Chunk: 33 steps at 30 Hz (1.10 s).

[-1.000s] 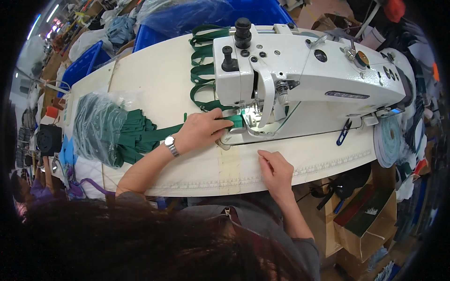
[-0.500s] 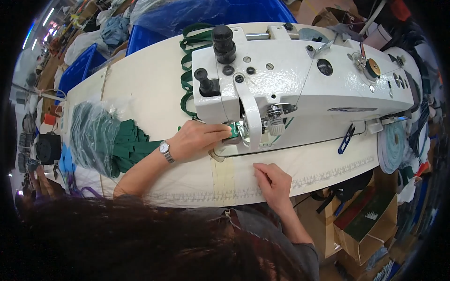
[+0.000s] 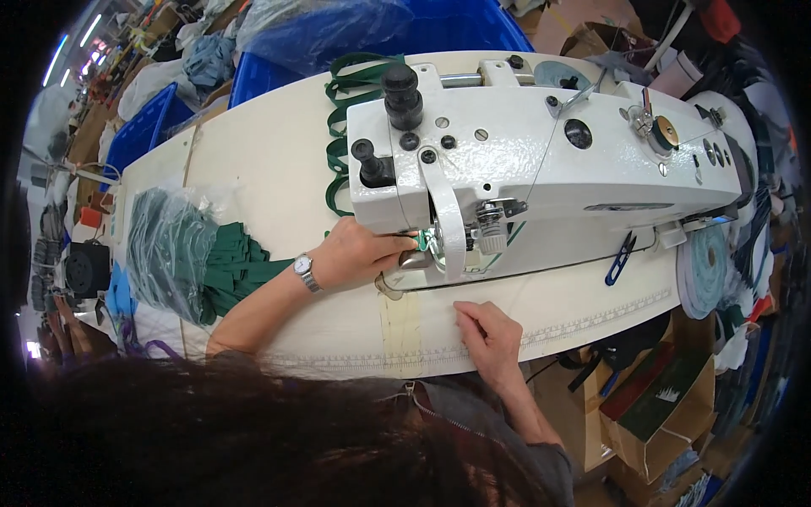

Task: Sewing green fabric loops using an industrial sewing machine in a workshop.

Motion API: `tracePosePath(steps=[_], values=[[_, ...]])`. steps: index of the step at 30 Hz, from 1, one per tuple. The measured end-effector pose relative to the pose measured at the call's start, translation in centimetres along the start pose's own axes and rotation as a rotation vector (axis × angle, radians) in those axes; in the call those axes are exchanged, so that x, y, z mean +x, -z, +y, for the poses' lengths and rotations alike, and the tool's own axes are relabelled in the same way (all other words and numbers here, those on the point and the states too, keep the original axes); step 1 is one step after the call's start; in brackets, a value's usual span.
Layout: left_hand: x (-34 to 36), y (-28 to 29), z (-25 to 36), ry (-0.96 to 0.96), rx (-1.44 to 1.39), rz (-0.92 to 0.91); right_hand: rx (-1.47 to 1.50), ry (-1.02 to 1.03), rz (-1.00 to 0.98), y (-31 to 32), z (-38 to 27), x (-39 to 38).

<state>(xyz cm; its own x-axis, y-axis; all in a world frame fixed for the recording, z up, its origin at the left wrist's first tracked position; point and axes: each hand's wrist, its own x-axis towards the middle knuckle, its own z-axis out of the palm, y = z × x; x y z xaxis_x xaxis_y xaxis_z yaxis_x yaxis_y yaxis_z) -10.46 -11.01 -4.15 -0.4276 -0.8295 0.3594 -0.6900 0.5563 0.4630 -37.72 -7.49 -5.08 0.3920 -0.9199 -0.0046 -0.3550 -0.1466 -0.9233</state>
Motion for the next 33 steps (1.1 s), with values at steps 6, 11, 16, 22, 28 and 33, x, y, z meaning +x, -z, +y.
tracePosePath(steps=[6,11,16,22,28,33], values=[[-0.2,-0.44,-0.25,-0.092,0.098,0.046,0.011,-0.004,-0.007,-0.04,0.11,-0.02],[-0.14,-0.51,-0.27,-0.095,0.113,0.056,0.042,-0.021,-0.016,-0.12,0.04,0.05],[0.08,-0.44,-0.25,-0.106,0.145,0.051,0.033,-0.018,-0.014,-0.02,-0.21,0.06],[0.07,-0.39,-0.38,-0.079,0.144,0.009,0.04,0.001,-0.002,-0.08,-0.46,0.03],[0.25,-0.14,-0.18,-0.068,0.159,-0.023,0.046,0.013,0.013,0.08,-0.38,0.15],[0.62,-0.16,-0.34,-0.039,0.203,-0.02,0.08,-0.002,0.028,0.27,-0.37,0.22]])
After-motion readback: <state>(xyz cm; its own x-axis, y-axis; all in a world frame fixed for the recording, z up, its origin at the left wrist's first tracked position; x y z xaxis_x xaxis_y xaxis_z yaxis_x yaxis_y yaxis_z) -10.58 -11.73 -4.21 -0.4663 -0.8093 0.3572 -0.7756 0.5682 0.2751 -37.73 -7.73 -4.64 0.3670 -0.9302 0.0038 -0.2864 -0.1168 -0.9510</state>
